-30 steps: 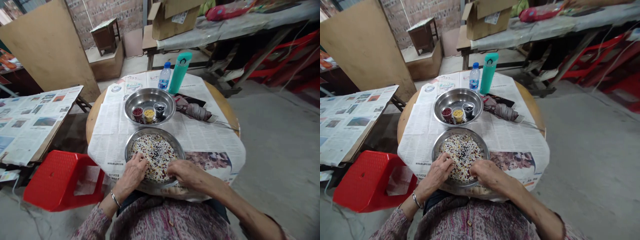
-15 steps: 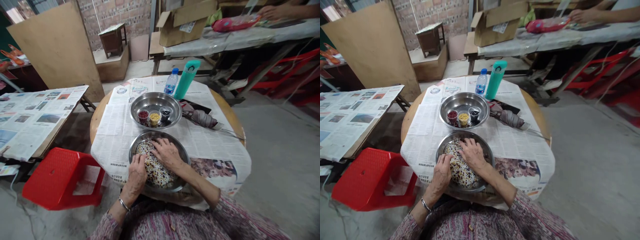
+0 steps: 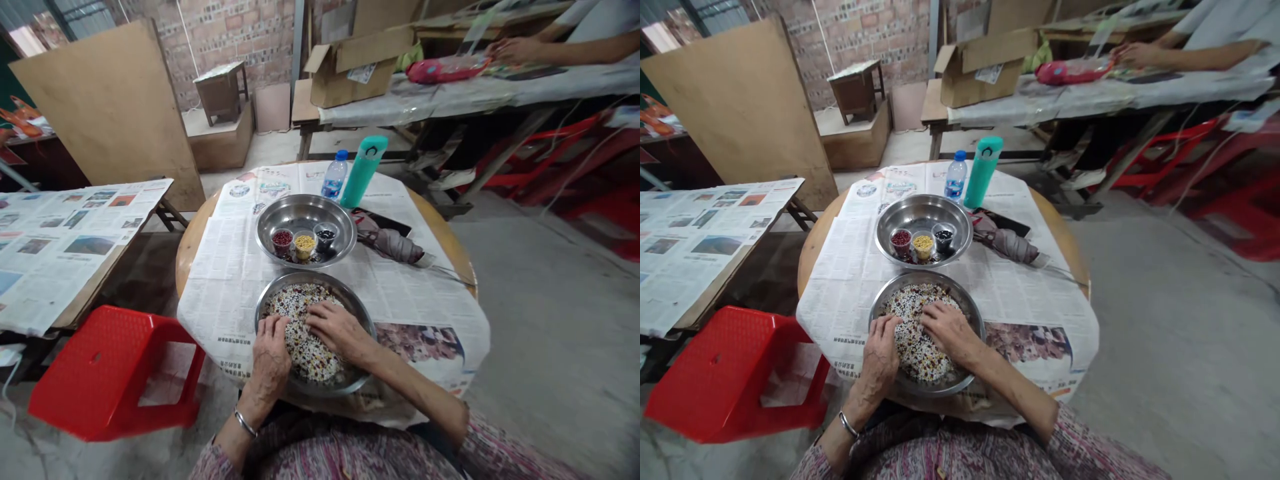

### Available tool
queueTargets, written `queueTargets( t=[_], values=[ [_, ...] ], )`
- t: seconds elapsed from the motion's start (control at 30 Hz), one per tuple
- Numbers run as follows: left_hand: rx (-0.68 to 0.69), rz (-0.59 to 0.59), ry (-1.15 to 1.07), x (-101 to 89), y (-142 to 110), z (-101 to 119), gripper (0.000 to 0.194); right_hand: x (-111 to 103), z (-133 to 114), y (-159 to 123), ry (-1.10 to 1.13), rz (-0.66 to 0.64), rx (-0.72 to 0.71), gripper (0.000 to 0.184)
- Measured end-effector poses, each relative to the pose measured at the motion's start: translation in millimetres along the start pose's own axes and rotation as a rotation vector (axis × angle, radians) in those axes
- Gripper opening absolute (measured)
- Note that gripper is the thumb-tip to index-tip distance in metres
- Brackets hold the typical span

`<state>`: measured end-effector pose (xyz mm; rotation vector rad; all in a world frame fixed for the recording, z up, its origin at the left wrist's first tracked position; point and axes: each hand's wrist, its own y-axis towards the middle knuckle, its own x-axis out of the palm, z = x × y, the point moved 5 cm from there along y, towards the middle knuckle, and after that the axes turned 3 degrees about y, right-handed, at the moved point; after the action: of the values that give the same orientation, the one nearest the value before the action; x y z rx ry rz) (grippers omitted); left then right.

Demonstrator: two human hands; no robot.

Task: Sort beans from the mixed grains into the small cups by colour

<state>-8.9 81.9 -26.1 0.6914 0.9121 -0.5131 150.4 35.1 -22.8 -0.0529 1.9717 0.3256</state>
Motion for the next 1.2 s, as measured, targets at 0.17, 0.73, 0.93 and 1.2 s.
queueTargets(
  t=[0.17,0.73,0.93,1.2],
  values=[
    [0.031,-0.081,0.065,-4.7,4.3,9.4,0.027,-10.9,34.2,2.8,-0.136,0.146,0.258,0.031],
    [-0.007,-0.061,0.042,-0.1,1.8,4.8,0.040,25.7,-61.5,-10.7,0.051,-0.222,-0.086,0.018],
    [-0.010,-0.013,0.025,-2.4,1.5,4.2,0.051,12.8,-26.8,27.3,-0.107,-0.072,-0.079,0.024],
    [0.000,-0.060,0.064,-3.8,2.4,6.7,0.048,-12.5,20.0,-6.1,-0.254,-0.017,0.231,0.019]
  ],
)
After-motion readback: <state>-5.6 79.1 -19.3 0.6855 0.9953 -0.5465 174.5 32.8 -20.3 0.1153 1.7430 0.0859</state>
